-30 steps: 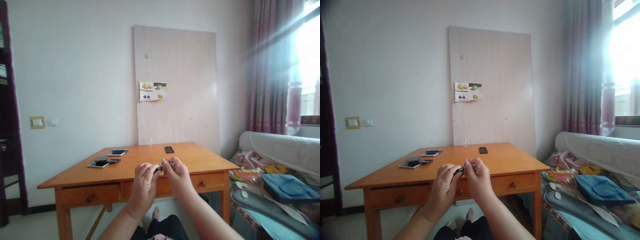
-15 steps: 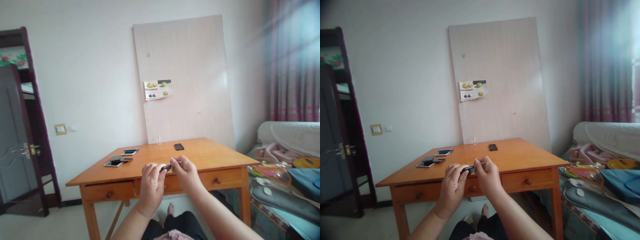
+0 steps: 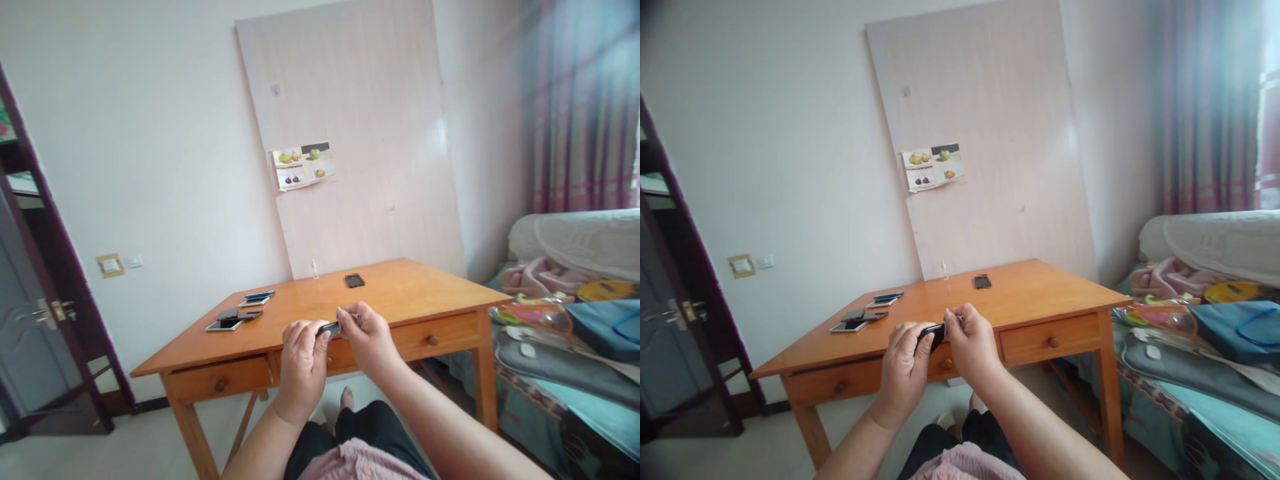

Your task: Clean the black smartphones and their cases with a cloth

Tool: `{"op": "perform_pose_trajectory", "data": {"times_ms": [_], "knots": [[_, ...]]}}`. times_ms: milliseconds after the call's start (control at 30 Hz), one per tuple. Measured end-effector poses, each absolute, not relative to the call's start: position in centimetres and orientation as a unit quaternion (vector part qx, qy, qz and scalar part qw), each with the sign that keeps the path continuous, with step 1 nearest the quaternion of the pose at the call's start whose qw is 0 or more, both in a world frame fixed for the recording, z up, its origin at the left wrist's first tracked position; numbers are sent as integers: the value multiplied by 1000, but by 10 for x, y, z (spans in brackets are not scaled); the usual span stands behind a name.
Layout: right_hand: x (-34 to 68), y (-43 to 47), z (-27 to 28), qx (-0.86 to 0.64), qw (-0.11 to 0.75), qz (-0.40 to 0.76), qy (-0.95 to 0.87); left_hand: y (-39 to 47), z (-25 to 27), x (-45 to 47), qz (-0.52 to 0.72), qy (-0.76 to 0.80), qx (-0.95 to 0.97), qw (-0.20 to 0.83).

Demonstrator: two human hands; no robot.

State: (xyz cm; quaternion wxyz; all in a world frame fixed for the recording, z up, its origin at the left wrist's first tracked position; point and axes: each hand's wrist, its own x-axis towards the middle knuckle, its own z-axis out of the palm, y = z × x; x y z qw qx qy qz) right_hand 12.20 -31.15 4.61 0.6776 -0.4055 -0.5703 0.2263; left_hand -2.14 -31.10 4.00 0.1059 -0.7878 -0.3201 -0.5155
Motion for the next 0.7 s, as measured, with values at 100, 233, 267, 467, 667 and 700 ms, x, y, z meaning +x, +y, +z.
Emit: {"op": "perform_pose_trajectory", "data": {"times_ms": [100, 233, 267, 467, 667, 700], "knots": [[116, -318, 47, -403, 663, 200, -599, -310, 38, -19, -497, -317, -801, 102], [122, -314, 46, -403, 663, 217, -592, -310, 38, -21, -507, -320, -795, 96], [125, -311, 44, -409, 668, 223, -580, -310, 38, -21, -512, -322, -791, 95], [127, -312, 42, -406, 679, 207, -575, -310, 41, -19, -506, -325, -796, 68], [129, -309, 50, -405, 679, 224, -569, -311, 45, -18, -534, -348, -770, -15], [131, -306, 50, -395, 687, 249, -557, -311, 45, -18, -550, -354, -755, -48]]}}
